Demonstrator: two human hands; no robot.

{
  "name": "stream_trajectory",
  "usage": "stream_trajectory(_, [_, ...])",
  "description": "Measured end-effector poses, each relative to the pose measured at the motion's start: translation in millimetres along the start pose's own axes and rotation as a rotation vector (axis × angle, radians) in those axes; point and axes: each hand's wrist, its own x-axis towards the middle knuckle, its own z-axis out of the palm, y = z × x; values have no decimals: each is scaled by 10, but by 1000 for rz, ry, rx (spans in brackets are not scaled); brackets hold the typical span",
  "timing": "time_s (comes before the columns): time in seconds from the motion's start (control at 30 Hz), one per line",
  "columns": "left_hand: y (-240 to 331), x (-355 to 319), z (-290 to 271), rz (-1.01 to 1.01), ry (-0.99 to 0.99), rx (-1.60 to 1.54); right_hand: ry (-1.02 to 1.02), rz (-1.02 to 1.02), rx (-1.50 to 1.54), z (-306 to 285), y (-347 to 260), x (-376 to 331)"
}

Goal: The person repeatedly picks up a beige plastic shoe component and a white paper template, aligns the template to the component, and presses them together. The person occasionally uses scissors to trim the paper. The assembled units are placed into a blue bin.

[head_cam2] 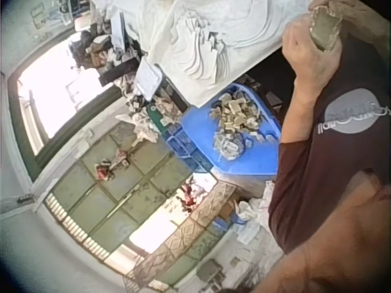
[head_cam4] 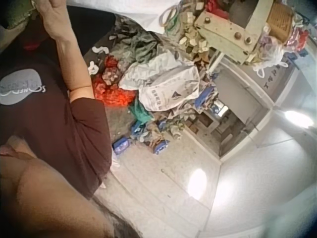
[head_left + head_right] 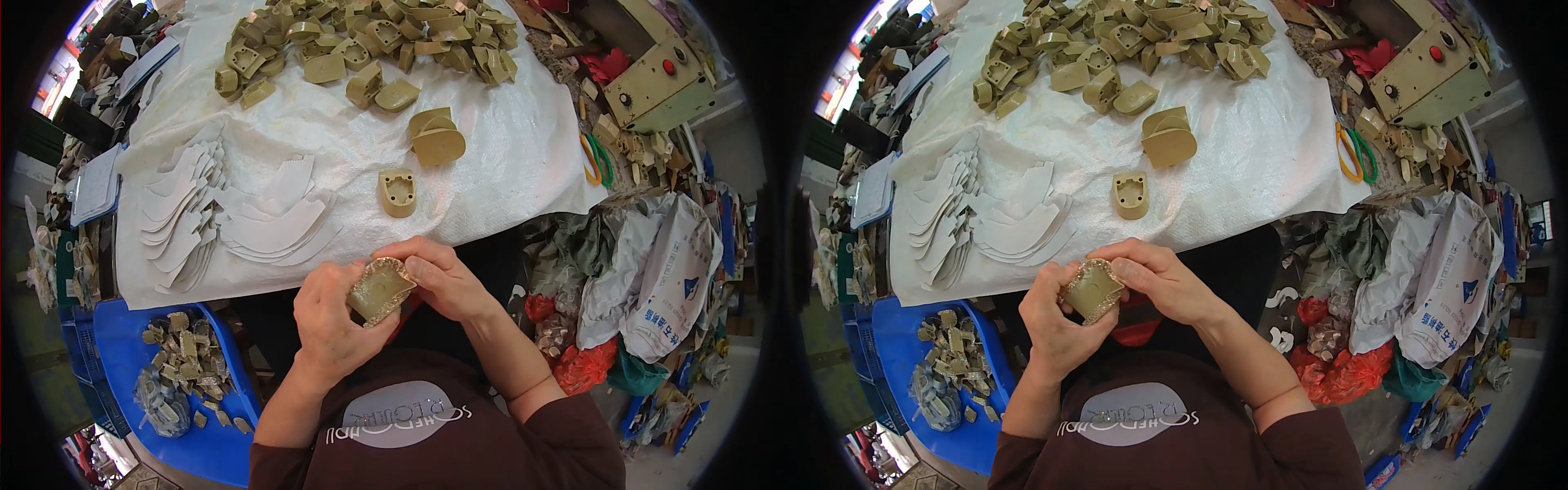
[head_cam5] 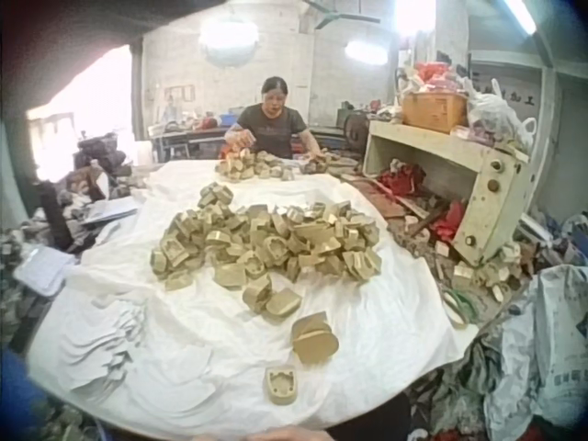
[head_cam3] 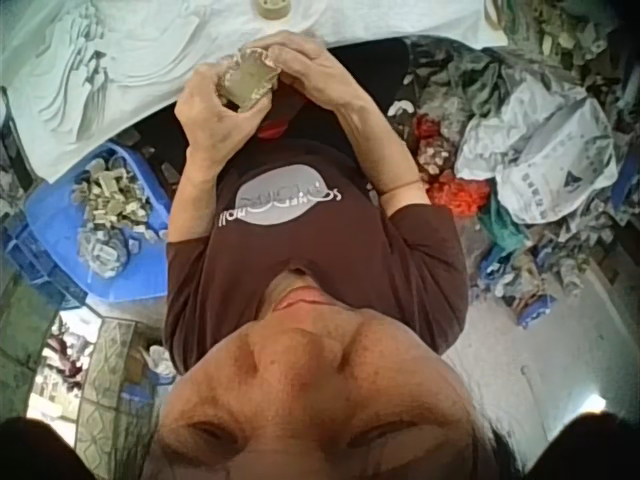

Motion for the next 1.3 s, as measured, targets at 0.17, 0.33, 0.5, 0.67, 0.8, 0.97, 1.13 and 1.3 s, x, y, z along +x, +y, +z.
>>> stream_trajectory(0.17, [58, -31, 79, 14, 74, 198, 100, -151, -602, 108, 22, -42])
stream_trajectory(0.33, [-3, -6, 109, 26, 83, 227, 164, -119, 5, 106, 323, -15])
stream_trajectory(0.5, [33, -19, 74, 101, -19, 303, 220, -282, -391, 199, 213, -49])
stream_trajectory(0.67, [-34, -32, 234, -120, 10, -221, 203, -430, -617, -47, 41, -104])
stream_trajectory(0.8, [-144, -132, 25, -646, -179, -1142, 539, -557, -960, -577, -519, -159])
stream_trajectory(0.97, [-54, -134, 29, -821, -61, -1884, 1236, -747, -1198, -2372, -1248, -173])
stream_trajectory(1.13, [-162, -158, -4, -875, 58, -1969, 1050, -109, -1708, -3192, -1515, -232])
stream_trajectory(1.3, [-218, -216, -41, -782, -27, -1951, 851, 87, -1789, -3155, -1750, -198])
